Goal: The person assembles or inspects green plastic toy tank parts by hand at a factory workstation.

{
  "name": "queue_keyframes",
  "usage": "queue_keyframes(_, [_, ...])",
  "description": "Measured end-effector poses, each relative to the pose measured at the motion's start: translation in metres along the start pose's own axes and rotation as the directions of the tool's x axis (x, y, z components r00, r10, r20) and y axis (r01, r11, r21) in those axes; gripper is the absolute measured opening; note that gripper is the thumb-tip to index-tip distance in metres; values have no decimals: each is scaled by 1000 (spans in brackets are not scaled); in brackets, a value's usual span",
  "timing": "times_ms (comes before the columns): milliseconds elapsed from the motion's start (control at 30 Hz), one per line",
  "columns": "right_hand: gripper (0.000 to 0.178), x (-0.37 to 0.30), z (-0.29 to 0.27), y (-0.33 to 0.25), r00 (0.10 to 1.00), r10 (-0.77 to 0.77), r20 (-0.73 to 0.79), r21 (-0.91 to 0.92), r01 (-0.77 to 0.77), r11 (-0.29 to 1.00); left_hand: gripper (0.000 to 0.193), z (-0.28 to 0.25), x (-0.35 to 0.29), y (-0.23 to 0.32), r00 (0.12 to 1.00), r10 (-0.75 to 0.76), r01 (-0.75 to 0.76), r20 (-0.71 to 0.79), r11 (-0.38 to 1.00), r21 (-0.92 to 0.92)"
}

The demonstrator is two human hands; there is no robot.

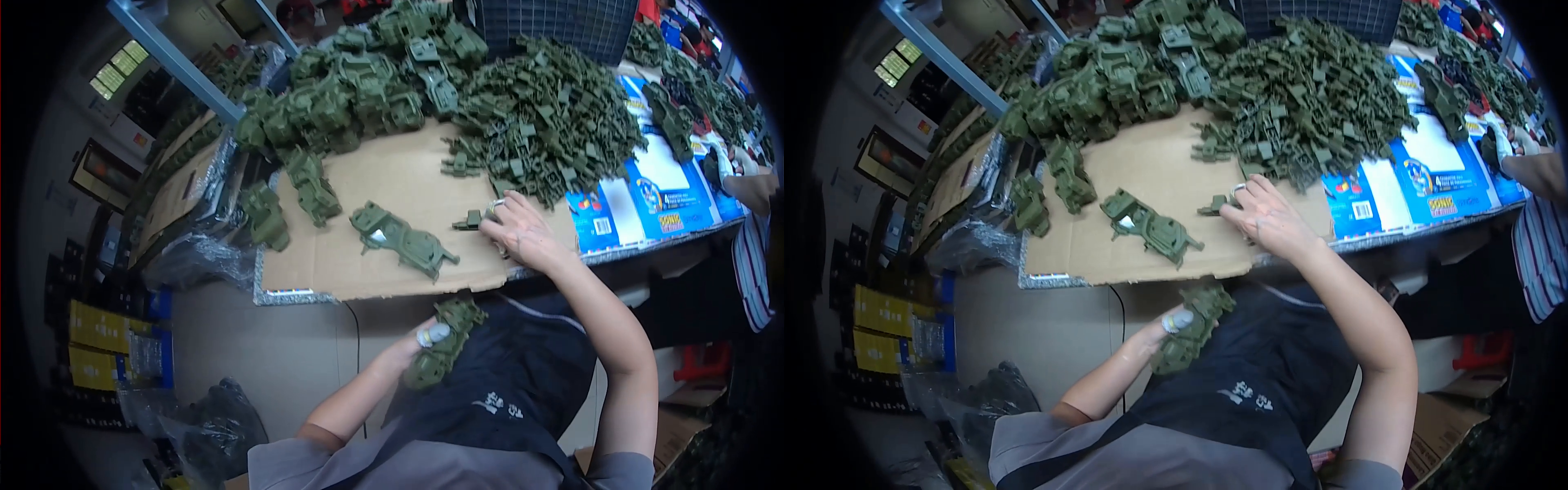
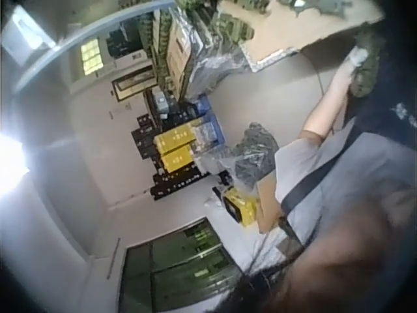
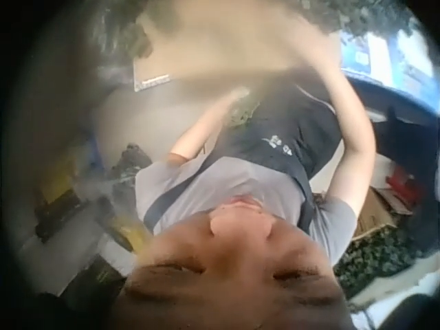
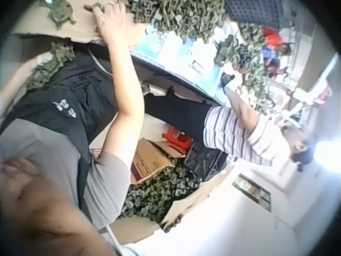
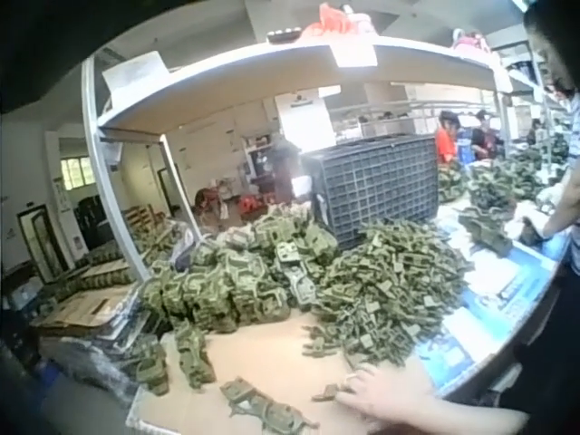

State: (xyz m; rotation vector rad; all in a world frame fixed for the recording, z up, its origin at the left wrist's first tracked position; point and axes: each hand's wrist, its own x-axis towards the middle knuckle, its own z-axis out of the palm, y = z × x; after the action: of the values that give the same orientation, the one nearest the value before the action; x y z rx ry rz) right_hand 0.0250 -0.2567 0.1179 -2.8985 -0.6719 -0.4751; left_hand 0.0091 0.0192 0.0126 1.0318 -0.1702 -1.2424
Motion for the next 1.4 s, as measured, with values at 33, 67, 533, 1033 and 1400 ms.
queue_keyframes(33, [28, -4, -6, -10, 997, 47, -56, 79, -43, 996, 61, 10, -3, 16, 996, -59, 56, -73, 998, -42])
queue_keyframes(67, [29, -9, -14, -22, 990, 99, -102, 169, -81, 982, 59, -2, -3, 9, 996, 0, -6, -84, 997, -70])
queue_keyframes(533, [46, -124, 33, -156, 948, 217, 232, 782, -315, 538, 54, 30, -17, -18, 928, -312, 225, -204, 905, -362])
queue_keyframes(1033, [11, -96, 19, -159, 947, -2, 321, 646, -217, 732, 45, 13, -18, -35, 987, -110, 61, -116, 930, -361])
queue_keyframes(1400, [10, -89, 20, -162, 913, -58, 403, 625, -229, 746, 42, 33, -10, -28, 955, -117, 56, -274, 974, -221])
